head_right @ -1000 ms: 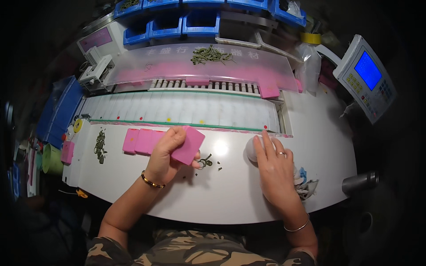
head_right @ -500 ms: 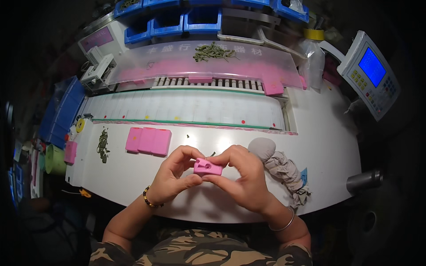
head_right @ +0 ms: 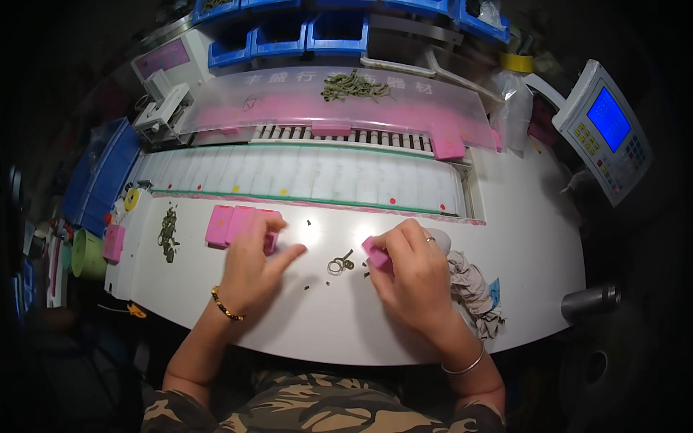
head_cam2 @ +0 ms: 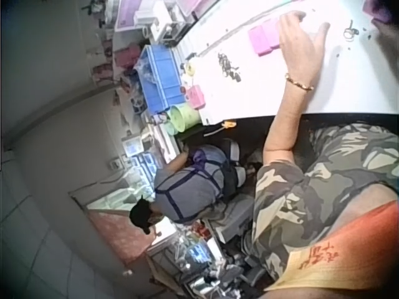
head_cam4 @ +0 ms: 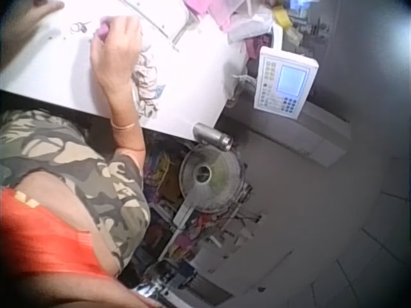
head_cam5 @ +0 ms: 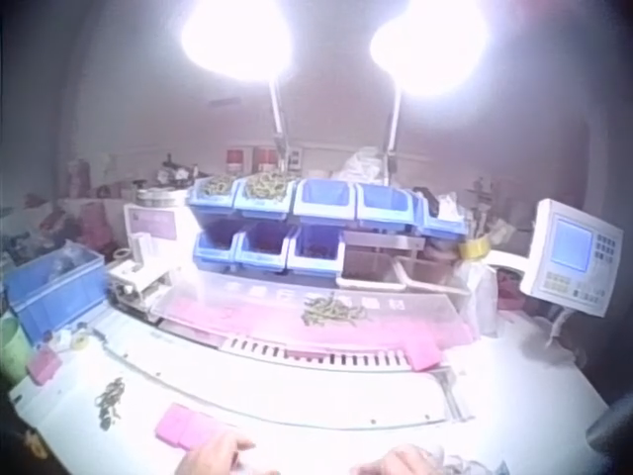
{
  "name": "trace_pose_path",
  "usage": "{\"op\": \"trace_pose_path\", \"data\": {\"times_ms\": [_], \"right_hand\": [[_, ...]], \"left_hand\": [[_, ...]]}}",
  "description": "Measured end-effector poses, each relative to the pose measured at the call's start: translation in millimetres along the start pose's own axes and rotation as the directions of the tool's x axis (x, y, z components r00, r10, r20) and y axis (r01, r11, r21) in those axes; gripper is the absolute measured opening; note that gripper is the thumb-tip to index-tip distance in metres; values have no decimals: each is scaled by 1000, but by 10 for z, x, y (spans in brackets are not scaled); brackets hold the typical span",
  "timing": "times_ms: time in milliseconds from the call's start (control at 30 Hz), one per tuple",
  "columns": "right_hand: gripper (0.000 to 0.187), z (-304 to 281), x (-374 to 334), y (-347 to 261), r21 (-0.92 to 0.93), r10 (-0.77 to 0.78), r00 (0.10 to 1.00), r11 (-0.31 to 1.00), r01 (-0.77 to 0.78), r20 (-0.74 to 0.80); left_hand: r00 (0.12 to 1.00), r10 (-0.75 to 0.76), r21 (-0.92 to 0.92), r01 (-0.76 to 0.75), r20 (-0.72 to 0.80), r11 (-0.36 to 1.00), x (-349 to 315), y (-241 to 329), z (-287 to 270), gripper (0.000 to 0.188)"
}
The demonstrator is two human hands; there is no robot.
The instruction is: Insert small decorative metal findings into pink silicone molds.
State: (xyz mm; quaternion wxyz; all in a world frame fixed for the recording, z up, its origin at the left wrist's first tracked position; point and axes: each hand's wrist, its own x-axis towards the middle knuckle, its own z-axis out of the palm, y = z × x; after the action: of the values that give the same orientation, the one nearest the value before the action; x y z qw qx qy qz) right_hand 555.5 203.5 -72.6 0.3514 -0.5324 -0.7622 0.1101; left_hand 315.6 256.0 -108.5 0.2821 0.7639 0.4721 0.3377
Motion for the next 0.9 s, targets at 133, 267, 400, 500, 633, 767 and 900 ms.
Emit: {"op": "trace_pose_path", "data": {"times_ms": [133, 267, 400, 500, 633, 767, 900], "right_hand": [[27, 242, -11, 218, -358, -27, 1000, 933, 25, -2], [32, 392, 3, 259, -312, 39, 991, 950, 2, 127], [38, 326, 12, 270, -244, 67, 984, 970, -25, 166], [43, 259, 17, 212, -175, 48, 986, 984, -20, 157], [56, 265, -18, 36, 388, 210, 928, 863, -324, 308], [55, 290, -39, -64, 645, 13, 958, 737, -202, 286], [49, 144, 11, -118, 595, -139, 963, 803, -27, 231]], "left_hand": [[982, 39, 569, 74, -184, 819, 36, -168, -112, 43], [986, 116, 589, -22, -123, 808, -83, -152, 27, 45], [996, 82, 403, -87, 31, 911, -142, -170, 49, 41], [989, -81, 72, 72, 121, 995, -102, -126, -12, 37], [983, 10, -477, 78, 181, 875, -129, 48, 106, 37], [952, 214, -609, -37, 220, 792, -154, 245, 129, 41], [909, 291, -590, -65, 298, 805, -126, 186, 40, 41]]}}
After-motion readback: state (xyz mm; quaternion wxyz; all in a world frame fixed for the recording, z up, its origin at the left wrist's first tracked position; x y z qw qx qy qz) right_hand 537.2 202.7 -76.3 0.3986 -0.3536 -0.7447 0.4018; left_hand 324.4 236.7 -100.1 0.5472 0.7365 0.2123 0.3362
